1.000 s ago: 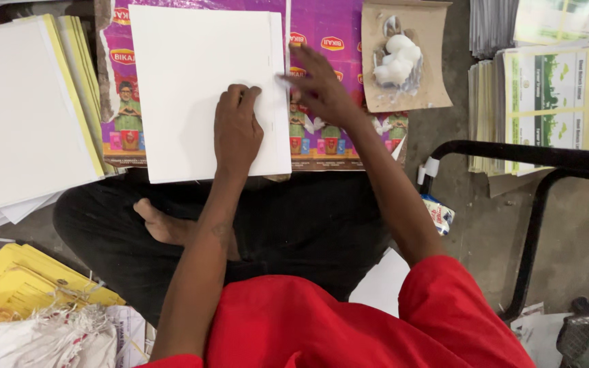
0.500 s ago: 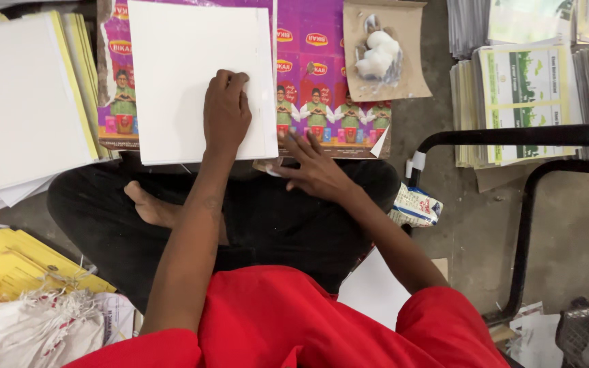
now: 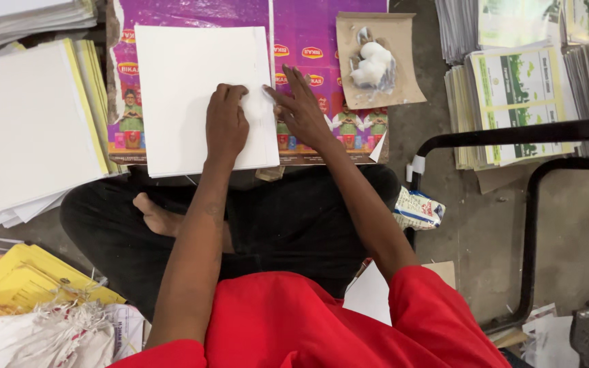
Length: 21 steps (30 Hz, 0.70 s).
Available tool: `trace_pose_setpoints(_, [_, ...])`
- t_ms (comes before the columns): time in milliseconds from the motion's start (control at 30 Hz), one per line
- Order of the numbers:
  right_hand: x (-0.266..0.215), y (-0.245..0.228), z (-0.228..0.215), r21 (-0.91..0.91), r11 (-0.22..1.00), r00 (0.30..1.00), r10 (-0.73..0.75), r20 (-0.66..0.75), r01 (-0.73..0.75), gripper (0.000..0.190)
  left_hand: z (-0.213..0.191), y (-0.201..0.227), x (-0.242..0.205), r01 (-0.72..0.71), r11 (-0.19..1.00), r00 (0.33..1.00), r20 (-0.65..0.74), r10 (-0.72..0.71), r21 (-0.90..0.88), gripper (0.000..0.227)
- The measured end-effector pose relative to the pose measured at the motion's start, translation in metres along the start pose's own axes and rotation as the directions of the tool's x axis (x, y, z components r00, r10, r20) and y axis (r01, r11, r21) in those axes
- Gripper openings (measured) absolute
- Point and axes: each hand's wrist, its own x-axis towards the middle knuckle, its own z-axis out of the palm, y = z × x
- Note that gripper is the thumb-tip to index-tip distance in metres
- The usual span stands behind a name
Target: The person sits on the floor and applies glue to the spine of a stack of white paper sheets using a small stick. They then press the glued edge to secure it. The person repeats this process for multiple stacks of paper.
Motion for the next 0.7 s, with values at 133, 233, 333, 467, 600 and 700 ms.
trace_pose_setpoints(133, [-0.012,-0.012,0.000,-0.068,0.997,0.998,-0.040,0.054,0.043,0.050,0.000,-0.005,0.001,0.003,1.000,1.000,0.006,-0.003,-0.010,0.030])
trace_pose_setpoints(233, [-0.045,-0.027,-0.010,-0.162,0.975,0.986,-0.138,0.095,0.152,0.053,0.002,-0.008,0.000,-0.002,1.000,1.000,0.005,0.002,-0.003,0.025])
trace_pose_setpoints(333, [-0.091,-0.047,-0.021,-0.041,0.982,0.976,-0.178,0.122,0.184,0.055,0.004,-0.005,0.002,0.009,1.000,1.000,-0.017,-0.009,-0.002,0.015])
trace_pose_setpoints(467, [-0.133,-0.058,-0.022,0.261,0.957,0.992,-0.121,-0.042,0.127,0.052,0.022,0.005,0.016,0.166,0.962,0.983,0.044,-0.179,0.216,0.064])
trace_pose_setpoints(600, [-0.139,-0.054,-0.018,0.358,0.929,0.984,-0.031,-0.177,0.094,0.058,0.046,0.017,0.025,0.183,0.879,0.974,0.037,-0.221,0.441,0.086])
trace_pose_setpoints(700, [-0.137,-0.053,-0.017,0.401,0.913,0.977,0.016,-0.211,0.071,0.061,0.049,0.012,0.027,0.165,0.873,0.982,0.003,-0.187,0.459,0.088])
